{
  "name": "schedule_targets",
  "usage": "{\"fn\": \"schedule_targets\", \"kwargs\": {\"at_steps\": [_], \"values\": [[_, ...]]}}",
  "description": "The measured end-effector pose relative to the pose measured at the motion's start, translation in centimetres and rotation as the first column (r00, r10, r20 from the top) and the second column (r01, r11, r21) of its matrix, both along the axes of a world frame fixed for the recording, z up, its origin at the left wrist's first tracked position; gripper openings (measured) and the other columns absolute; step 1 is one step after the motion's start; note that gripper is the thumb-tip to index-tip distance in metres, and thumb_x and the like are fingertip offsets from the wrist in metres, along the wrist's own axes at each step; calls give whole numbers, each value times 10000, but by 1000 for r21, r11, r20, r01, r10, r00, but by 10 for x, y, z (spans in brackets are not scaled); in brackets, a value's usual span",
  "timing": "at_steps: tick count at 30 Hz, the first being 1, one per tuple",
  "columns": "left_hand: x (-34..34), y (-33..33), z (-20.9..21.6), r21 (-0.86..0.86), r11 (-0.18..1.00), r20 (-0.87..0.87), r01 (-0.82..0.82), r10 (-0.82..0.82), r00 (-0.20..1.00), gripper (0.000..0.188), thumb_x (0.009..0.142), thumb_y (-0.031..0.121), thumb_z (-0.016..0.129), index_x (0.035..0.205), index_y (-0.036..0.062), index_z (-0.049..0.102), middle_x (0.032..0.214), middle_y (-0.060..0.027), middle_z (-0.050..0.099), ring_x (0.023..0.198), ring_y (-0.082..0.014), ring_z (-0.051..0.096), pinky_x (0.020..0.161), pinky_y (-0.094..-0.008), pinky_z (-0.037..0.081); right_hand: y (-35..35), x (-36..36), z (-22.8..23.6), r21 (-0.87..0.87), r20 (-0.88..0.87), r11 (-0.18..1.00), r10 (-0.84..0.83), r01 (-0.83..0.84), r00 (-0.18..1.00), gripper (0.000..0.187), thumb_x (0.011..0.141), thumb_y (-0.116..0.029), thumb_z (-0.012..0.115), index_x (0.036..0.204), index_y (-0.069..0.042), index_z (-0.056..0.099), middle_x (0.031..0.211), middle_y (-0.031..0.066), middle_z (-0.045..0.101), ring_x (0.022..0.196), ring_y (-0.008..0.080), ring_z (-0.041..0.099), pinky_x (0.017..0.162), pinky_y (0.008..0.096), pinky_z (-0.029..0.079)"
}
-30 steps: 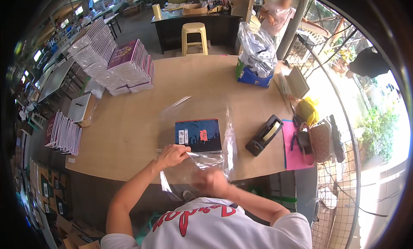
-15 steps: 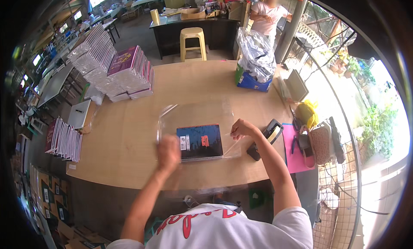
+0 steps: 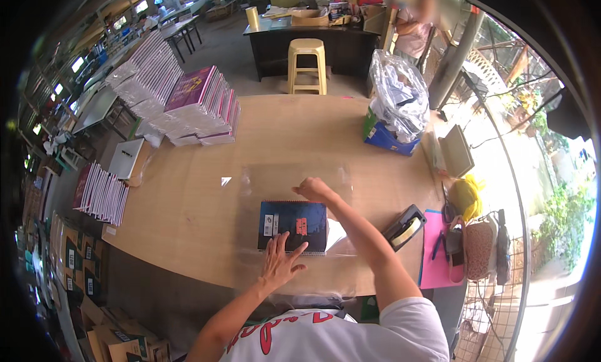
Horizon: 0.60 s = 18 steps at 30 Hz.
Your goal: The person wraps several small notebooks in clear plastic film, secures them with tape from a dispenser, and places the finished stacks onto a larger pile. Later, the person handles a small black pouch on the table.
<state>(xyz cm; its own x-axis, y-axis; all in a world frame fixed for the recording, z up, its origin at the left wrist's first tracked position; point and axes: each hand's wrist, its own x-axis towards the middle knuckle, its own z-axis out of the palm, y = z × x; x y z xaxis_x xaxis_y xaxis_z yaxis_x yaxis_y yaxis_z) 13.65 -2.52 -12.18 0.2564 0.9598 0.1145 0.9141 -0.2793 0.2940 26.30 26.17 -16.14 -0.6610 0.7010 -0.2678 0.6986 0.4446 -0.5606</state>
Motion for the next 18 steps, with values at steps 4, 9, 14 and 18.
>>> {"fn": "schedule_targets", "kwargs": {"at_steps": [4,9,14,18], "values": [[-3,-10,-2,-49,995,16,-82,83,996,746,823,553,671,1490,376,385,1506,-268,301,1354,-482,349,1094,-569,324,-18,-44,26,-118,117,976,196,-182,974,652,984,-625,362,1042,-89,728,983,200,715,925,391,683,837,486,528],[3,-18,4,-42,995,29,-92,93,995,742,817,525,695,1479,362,402,1488,-275,318,1330,-484,365,1082,-565,333,-9,-44,15,-177,265,966,231,-188,936,671,935,-699,397,1023,-146,767,963,216,722,943,371,693,880,459,518],[7,-14,2,-16,994,76,-109,110,991,728,805,451,744,1460,356,439,1482,-258,316,1315,-477,372,1071,-559,344,18,-38,-31,274,-119,912,-284,306,951,288,861,-400,640,878,-139,759,990,127,684,981,354,629,839,511,491],[5,-18,0,-21,990,74,-137,138,988,729,805,456,744,1460,374,435,1481,-243,326,1325,-460,367,1070,-558,342,14,-42,-36,555,-332,771,-138,312,933,58,704,-134,720,747,-118,682,1043,45,594,1000,328,547,804,520,455]]}}
